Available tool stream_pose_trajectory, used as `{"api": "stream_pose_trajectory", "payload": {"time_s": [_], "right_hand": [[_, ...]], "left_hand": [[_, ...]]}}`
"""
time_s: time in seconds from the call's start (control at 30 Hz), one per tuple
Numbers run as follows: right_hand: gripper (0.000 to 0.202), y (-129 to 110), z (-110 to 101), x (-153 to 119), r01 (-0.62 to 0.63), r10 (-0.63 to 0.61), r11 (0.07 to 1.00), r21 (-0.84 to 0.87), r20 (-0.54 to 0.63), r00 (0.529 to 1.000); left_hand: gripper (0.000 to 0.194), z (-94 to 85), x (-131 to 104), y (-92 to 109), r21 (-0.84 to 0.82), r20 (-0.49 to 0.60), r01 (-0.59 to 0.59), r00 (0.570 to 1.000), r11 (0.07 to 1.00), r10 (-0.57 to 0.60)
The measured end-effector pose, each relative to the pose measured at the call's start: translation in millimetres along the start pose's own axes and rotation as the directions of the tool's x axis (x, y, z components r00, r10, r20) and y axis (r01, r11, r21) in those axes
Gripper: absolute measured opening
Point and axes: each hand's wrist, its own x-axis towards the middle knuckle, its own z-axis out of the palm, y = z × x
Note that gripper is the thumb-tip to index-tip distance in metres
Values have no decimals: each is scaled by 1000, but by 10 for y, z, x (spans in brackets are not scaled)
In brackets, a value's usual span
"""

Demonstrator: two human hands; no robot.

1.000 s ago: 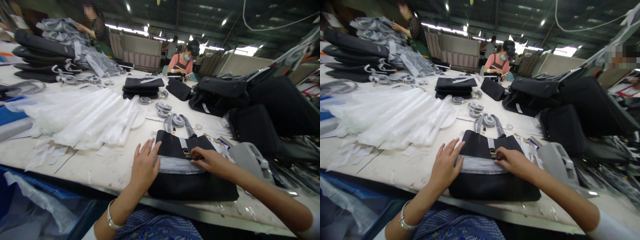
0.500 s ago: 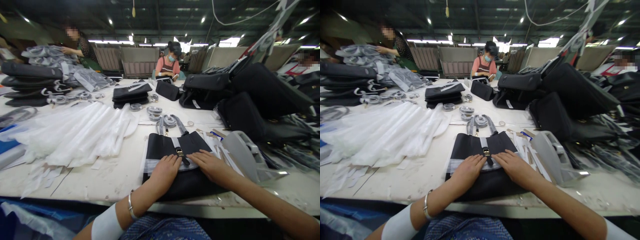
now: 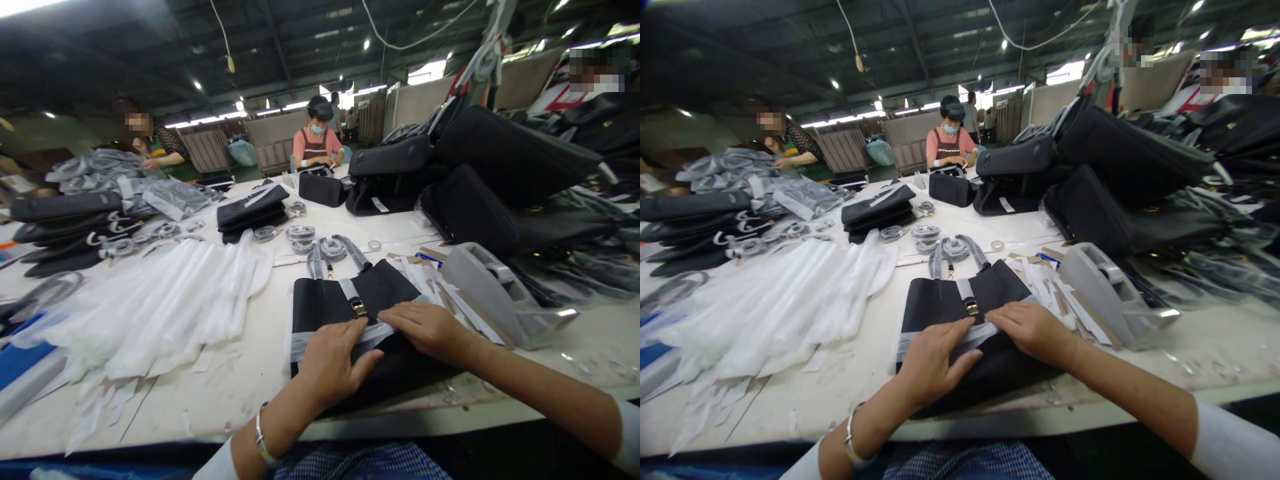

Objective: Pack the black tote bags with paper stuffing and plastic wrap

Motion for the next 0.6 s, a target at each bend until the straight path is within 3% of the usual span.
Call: {"api": "stream_pose_trajectory", "payload": {"time_s": [0.07,0.2,0.4,0.5,0.6], "right_hand": [[40,-8,-9,1,9,-9,1000,-6,-40,999],[40,-16,-22,-7,12,-12,1000,1,-94,996],[40,-20,-44,52,-27,22,999,-28,-164,986],[42,-20,23,58,-31,22,997,-70,-114,993],[43,-31,93,17,-83,83,997,-7,70,994]], "left_hand": [[55,11,-9,34,36,-19,-19,1000,999,19],[31,98,-30,-8,158,-101,-79,990,984,95],[36,32,37,-122,220,-234,-164,948,962,215],[44,65,55,-181,222,-193,-152,961,963,196],[47,144,31,-216,181,-10,-94,995,979,98]]}}
